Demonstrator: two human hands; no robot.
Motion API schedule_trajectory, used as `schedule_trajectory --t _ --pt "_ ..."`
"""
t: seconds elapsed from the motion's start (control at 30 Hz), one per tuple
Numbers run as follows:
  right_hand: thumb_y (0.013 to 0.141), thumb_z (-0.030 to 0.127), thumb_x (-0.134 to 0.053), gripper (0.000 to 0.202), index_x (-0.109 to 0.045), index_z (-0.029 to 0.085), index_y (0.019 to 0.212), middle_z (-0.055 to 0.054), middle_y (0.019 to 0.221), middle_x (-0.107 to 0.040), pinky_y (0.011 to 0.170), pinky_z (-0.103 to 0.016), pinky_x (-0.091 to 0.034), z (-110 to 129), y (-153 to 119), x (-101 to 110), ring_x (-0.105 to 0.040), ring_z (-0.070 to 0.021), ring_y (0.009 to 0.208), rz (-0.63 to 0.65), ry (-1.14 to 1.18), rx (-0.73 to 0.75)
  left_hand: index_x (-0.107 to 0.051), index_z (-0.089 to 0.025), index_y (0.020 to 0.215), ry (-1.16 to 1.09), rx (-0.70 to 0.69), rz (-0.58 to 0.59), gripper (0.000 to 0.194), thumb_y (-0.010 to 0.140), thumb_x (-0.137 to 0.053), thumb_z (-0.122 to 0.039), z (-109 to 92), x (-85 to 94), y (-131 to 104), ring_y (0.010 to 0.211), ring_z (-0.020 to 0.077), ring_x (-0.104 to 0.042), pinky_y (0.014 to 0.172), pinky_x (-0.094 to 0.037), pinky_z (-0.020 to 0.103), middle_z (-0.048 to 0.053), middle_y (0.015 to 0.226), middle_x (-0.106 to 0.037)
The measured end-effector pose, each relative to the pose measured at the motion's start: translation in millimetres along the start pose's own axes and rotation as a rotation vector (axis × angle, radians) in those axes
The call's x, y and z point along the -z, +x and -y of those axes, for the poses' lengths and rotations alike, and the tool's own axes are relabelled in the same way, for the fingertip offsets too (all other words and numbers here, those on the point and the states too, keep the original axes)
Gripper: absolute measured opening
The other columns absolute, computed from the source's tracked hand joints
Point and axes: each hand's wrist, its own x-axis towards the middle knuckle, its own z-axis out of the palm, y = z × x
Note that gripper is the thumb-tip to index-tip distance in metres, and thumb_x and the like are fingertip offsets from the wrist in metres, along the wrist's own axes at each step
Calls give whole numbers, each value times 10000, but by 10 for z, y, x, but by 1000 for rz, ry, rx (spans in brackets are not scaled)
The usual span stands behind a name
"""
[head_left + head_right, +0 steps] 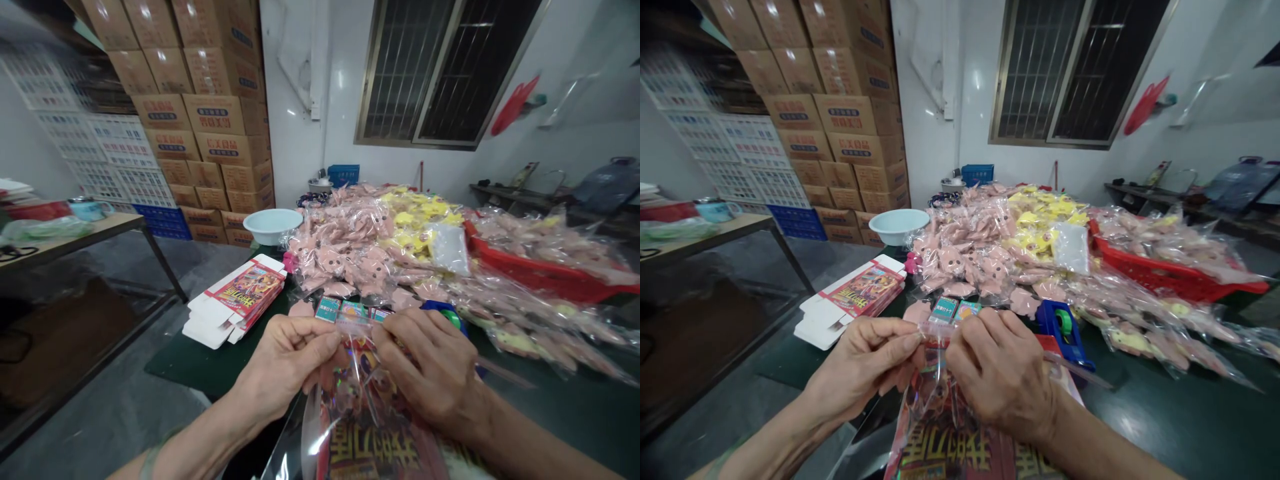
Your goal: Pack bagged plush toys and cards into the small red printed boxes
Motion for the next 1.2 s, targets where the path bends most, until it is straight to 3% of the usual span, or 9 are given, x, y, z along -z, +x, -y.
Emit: schedule_trajectory --t 0.1,0.17,0.23,0.33,0.47,0.63,0.8,1.03,1.2 --pt "902 129 -385 269 -613 161 764 -67 700 -591 601 -321 -351 -16 15 9 -472 -182 688 36 66 -52 -680 -124 665 -32 -11 7 267 739 -687 -380 43 13 27 379 55 -484 334 -287 155 27 566 -636" --pt "879 161 -458 158 -603 150 941 -71 820 -612 659 -322 -388 -33 66 61 -505 -185 763 86 227 -169 -678 -127 690 -48 -18 24 261 757 -670 -379 66 19 43 405 75 -517 363 -347 169 27 565 -637" --pt "861 191 -508 207 -559 153 1057 -73 935 -612 711 -309 -412 -45 139 124 -525 -180 841 137 419 -279 -678 -131 720 -25 -35 43 254 783 -643 -375 81 19 53 434 89 -537 405 -392 190 30 583 -647" --pt "862 160 -491 103 -591 170 884 -55 834 -607 679 -307 -392 -37 233 147 -514 -172 771 135 417 -258 -681 -135 757 90 -71 50 250 816 -604 -365 76 2 54 497 101 -551 480 -425 217 40 651 -668" --pt "822 85 -439 231 -557 173 644 -43 630 -544 563 -320 -307 13 250 36 -436 -175 604 181 158 -100 -673 -134 751 283 -123 23 255 826 -568 -353 34 -46 39 577 123 -546 538 -419 229 31 651 -643" --pt "687 5 -480 198 -542 180 618 -37 593 -547 494 -307 -244 61 185 -20 -420 -172 563 257 109 -50 -587 -144 621 566 -227 32 270 845 -475 -247 48 -92 39 495 87 -434 472 -332 212 -15 541 -536" --pt "735 48 -463 187 -552 171 627 -40 606 -552 501 -302 -230 52 119 -73 -437 -164 576 260 178 -84 -450 -159 539 740 -360 49 271 804 -437 -104 92 -101 71 483 62 -352 470 -284 200 -50 507 -423" --pt "719 86 -450 181 -496 168 564 10 558 -509 532 -239 -279 -172 38 -268 -432 -105 552 212 452 -471 -542 -152 627 631 -329 104 217 833 -477 -168 89 -85 89 547 88 -453 536 -363 205 -19 576 -515" --pt "726 116 -464 149 -515 167 596 20 561 -523 536 -225 -326 -272 39 -202 -453 -96 538 175 559 -693 -585 -143 678 463 -195 96 245 865 -483 -266 106 -77 38 531 104 -524 502 -406 202 8 594 -577"
